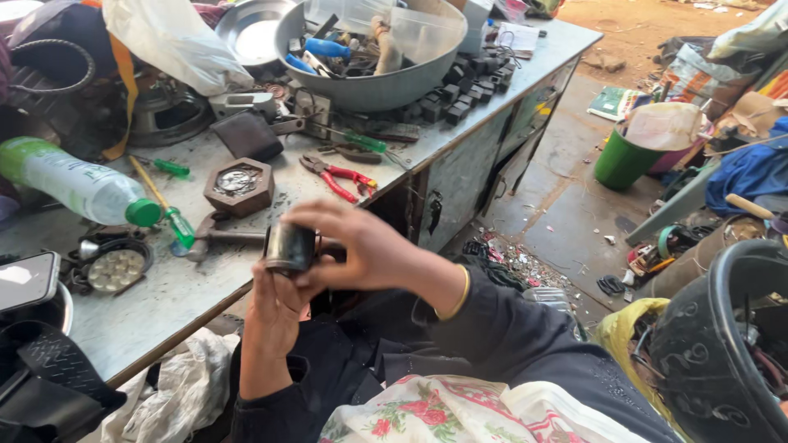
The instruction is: The person withdraws banknotes from a wallet and hands them to a nearby woman, then closes the wallet and places it on the table. The person then picks up a small cylindrical electrical component and uses red pliers to adjust or remove parts from it.
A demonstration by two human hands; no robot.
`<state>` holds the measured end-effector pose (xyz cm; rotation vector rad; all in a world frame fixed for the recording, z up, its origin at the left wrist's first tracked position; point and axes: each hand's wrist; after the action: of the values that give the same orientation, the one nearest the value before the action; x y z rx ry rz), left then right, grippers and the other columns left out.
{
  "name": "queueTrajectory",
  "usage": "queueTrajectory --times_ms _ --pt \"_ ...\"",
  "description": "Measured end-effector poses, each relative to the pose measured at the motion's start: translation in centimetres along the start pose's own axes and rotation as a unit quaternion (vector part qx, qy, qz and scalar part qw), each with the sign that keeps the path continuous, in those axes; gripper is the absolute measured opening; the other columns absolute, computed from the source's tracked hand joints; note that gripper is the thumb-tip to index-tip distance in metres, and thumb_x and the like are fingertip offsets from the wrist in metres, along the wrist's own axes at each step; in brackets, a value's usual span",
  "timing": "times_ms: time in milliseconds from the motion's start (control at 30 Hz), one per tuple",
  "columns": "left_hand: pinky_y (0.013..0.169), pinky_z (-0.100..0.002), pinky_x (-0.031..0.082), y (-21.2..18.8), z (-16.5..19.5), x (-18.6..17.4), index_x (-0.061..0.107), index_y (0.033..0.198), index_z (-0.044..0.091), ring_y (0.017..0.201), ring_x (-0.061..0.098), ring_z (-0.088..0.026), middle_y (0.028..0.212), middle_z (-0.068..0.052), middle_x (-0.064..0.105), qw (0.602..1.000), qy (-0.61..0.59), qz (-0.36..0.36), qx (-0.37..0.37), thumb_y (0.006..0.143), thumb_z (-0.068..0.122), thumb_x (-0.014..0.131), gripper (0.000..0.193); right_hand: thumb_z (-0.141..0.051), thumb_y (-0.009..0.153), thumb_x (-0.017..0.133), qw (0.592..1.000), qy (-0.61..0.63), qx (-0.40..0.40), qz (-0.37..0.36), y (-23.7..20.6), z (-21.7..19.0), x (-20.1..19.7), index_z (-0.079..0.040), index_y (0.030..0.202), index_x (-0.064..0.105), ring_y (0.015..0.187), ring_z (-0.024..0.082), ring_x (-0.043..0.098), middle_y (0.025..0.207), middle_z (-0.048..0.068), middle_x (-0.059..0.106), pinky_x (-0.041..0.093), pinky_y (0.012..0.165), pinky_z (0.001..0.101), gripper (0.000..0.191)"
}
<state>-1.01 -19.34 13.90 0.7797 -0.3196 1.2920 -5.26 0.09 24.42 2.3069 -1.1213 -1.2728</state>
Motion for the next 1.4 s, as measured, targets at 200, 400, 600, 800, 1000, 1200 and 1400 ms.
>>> queueTrajectory --times_ms 200,400,600,800,1000,1200,1400 --pt "0.098 -0.048 0.059 -1.6 -0.5 0.5 0.034 0.156 -0.006 0.110 0.068 -0.027 0.131 -0.023 0.061 0.992 -0.111 -0.052 -0.031 0.115 0.041 0.051 0.064 -0.029 0.083 0.084 0.994 -0.102 -0.049 0.011 -1.9 -2.0 -0.6 -0.009 0.148 0.054 0.138 0.034 0.055 0.147 0.014 0.057 0.043 0.118 0.0448 0.074" --pt "0.087 -0.044 0.062 -2.3 0.3 3.8 0.031 0.160 0.015 0.110 0.069 -0.031 0.139 -0.023 0.054 0.998 -0.056 -0.022 -0.011 0.105 0.030 0.052 0.061 -0.032 0.085 0.079 0.991 -0.121 -0.045 -0.037 -3.3 -2.5 -1.2 -0.012 0.156 0.048 0.140 0.031 0.056 0.151 0.011 0.058 0.042 0.123 0.0433 0.080" --pt "0.087 -0.045 0.061 -3.0 0.1 4.1 0.039 0.153 0.012 0.111 0.069 -0.042 0.135 -0.031 0.057 0.994 -0.108 -0.012 0.019 0.106 0.023 0.058 0.052 -0.046 0.092 0.077 0.991 -0.128 -0.033 0.009 -5.3 -2.8 -3.3 -0.011 0.159 0.041 0.142 0.035 0.051 0.152 0.014 0.053 0.040 0.122 0.0442 0.084" --pt "0.091 -0.048 0.059 -2.6 0.4 2.3 0.054 0.141 0.011 0.113 0.067 -0.044 0.128 -0.031 0.061 0.980 -0.182 0.047 0.061 0.110 0.027 0.062 0.035 -0.048 0.096 0.072 0.993 -0.105 0.001 0.050 -6.1 -2.2 -3.9 -0.011 0.157 0.044 0.139 0.034 0.053 0.150 0.014 0.057 0.042 0.120 0.0445 0.077" --pt "0.098 -0.046 0.061 -2.9 1.2 0.6 0.063 0.130 0.012 0.119 0.069 -0.036 0.135 -0.024 0.060 0.965 -0.234 0.087 0.086 0.107 0.029 0.068 0.029 -0.043 0.094 0.073 0.988 -0.152 -0.006 0.033 -6.6 1.6 -1.6 -0.007 0.149 0.050 0.133 0.035 0.055 0.142 0.015 0.060 0.042 0.115 0.0446 0.070" --pt "0.097 -0.041 0.062 -3.2 2.0 0.5 0.063 0.136 0.010 0.114 0.069 -0.033 0.135 -0.024 0.060 0.964 -0.196 0.097 0.152 0.108 0.028 0.072 0.035 -0.036 0.087 0.076 0.973 -0.231 0.019 0.008 -5.2 4.5 2.1 -0.007 0.141 0.056 0.126 0.034 0.057 0.134 0.015 0.062 0.045 0.106 0.0451 0.064" --pt "0.097 -0.045 0.063 -2.6 1.9 -0.3 0.061 0.132 0.011 0.119 0.069 -0.035 0.141 -0.020 0.059 0.956 -0.240 0.093 0.140 0.106 0.026 0.070 0.031 -0.027 0.086 0.071 0.929 -0.352 0.110 -0.034 -2.3 5.6 5.7 -0.009 0.130 0.063 0.104 0.032 0.065 0.112 0.013 0.067 0.049 0.085 0.0473 0.048"
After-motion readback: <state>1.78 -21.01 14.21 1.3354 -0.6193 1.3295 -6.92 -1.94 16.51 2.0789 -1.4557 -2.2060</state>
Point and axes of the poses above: each hand's wrist, its own y-axis towards the middle knuckle, its own x-axis out of the palm, z = x × y
